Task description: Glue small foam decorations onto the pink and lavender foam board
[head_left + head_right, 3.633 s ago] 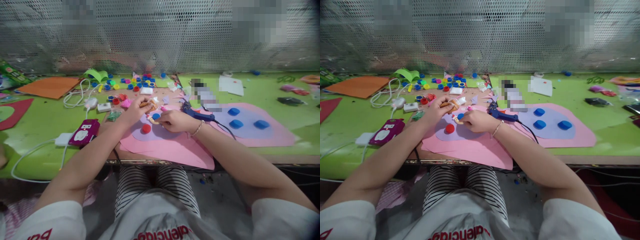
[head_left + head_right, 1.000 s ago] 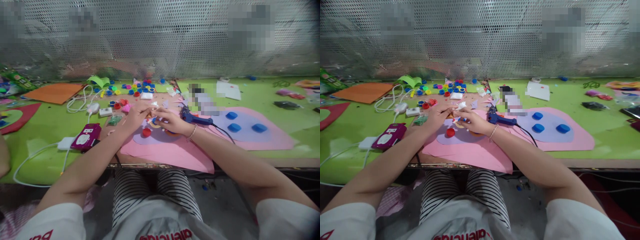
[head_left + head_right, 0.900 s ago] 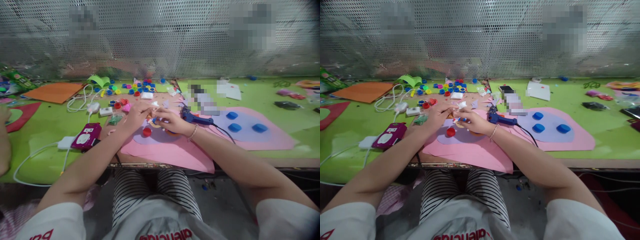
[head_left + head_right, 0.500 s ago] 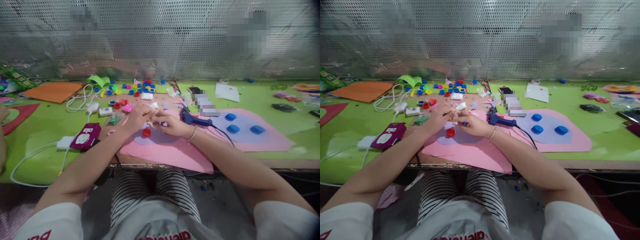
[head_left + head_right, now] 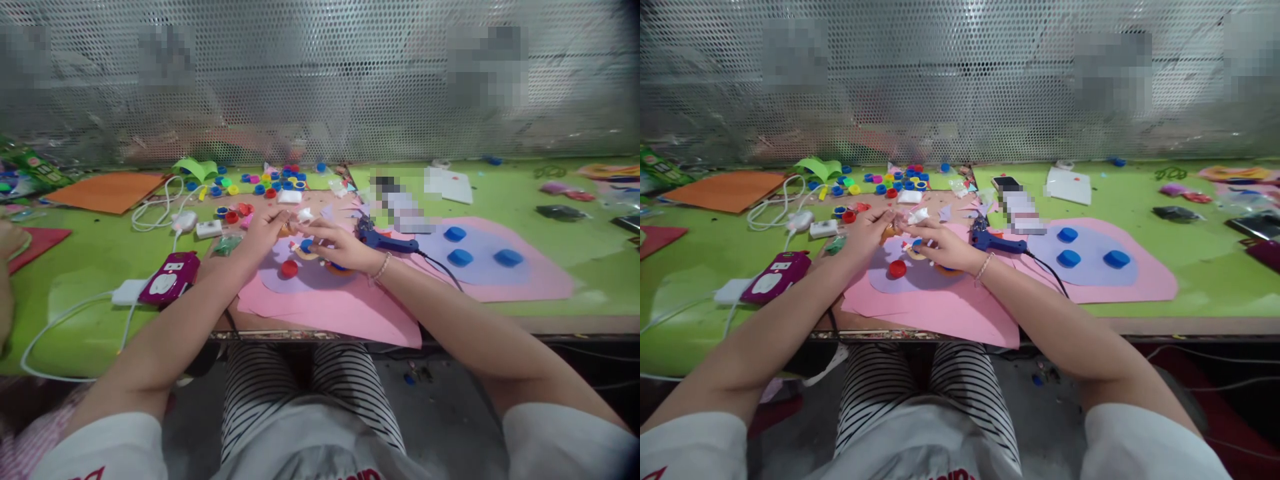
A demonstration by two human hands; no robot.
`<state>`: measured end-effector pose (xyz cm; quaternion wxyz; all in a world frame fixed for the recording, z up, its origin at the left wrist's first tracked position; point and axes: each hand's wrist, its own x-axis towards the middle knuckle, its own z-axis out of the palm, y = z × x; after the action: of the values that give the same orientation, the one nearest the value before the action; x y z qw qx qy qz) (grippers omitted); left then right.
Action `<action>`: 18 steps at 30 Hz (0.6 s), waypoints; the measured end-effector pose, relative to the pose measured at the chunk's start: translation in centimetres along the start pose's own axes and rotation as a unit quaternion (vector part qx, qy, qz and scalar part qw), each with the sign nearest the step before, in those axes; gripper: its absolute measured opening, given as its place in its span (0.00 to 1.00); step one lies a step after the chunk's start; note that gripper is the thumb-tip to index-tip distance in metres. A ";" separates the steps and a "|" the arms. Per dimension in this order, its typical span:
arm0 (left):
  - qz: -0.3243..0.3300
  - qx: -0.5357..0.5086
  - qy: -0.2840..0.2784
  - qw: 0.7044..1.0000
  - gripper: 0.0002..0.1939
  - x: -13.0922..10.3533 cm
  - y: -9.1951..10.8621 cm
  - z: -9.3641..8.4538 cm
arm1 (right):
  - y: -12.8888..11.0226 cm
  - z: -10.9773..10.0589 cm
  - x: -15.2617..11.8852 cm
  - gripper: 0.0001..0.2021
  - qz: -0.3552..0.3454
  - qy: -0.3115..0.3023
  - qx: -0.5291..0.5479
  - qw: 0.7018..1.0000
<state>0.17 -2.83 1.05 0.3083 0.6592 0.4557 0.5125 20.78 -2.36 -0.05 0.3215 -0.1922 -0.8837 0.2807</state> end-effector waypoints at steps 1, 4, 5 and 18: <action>0.004 0.006 -0.002 1.000 0.16 0.0 0.0 0.1 | 0.1 0.0 0.0 0.23 -0.003 -0.006 -0.001 1.000; 0.005 0.016 -0.011 1.000 0.16 -0.1 0.0 0.2 | 0.4 0.0 0.0 0.22 -0.022 -0.017 -0.009 1.000; 0.004 0.013 -0.014 1.000 0.16 -0.2 0.0 0.2 | 0.5 0.0 0.0 0.22 -0.030 -0.022 -0.011 0.999; -0.054 -0.074 -0.060 0.994 0.13 -0.6 1.4 0.7 | -0.8 1.2 -0.2 0.22 -0.022 -0.025 -0.079 0.996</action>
<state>1.21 -3.89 1.86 0.4103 0.6385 0.4321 0.4871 19.96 -3.52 -0.36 0.2887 -0.1907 -0.9150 0.2077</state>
